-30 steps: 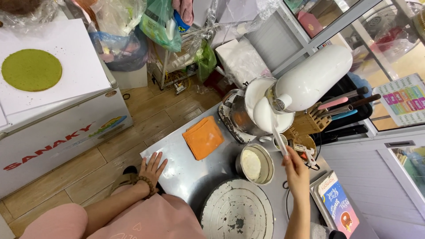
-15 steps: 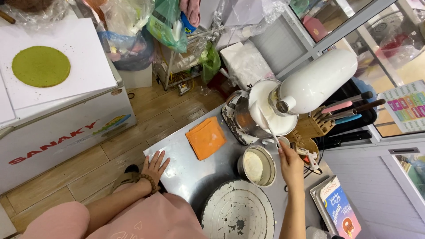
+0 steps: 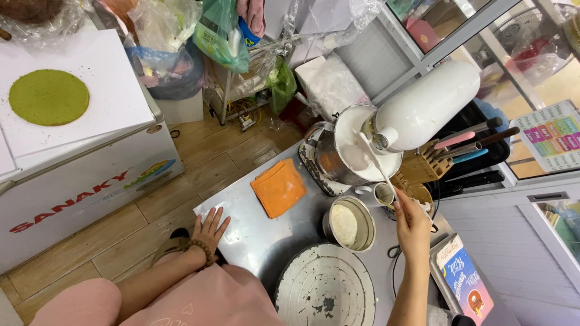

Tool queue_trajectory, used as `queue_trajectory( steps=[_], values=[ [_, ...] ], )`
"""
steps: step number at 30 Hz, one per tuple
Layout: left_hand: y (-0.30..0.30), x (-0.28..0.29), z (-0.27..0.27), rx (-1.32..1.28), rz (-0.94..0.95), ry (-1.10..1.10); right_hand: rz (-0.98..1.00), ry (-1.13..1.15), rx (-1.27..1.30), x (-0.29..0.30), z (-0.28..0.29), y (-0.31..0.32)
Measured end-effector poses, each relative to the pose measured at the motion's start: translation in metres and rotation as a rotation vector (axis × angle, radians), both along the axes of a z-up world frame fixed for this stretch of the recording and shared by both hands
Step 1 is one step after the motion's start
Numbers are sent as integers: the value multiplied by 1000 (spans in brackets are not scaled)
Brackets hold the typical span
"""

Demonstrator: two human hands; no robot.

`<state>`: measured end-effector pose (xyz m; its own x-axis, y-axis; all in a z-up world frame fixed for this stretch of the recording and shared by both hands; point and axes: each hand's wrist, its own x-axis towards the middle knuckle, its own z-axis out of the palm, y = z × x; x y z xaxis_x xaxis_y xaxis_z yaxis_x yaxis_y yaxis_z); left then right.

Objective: Scraping batter from a mixer bowl and stirring it in a smaller bowl.

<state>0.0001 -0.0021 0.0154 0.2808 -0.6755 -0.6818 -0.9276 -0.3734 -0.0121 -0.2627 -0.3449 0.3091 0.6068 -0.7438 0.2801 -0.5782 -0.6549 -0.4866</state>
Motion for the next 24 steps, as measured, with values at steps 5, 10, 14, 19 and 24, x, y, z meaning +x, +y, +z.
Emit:
queue_trajectory(
  steps=[5,10,14,19,24],
  values=[
    [3,-1,-17,-24,-10,-11,3,126,-100,2,-37,-13],
    [2,-1,-6,-27,11,-2,-19,243,-151,6,-71,-6],
    [1,-2,-19,-31,-7,-18,4,220,-195,1,-68,13],
    [1,-2,3,6,-10,-6,-76,333,-210,-24,-56,47],
    [0,-2,2,11,4,-3,-204,251,6,-81,-32,39]
  ],
)
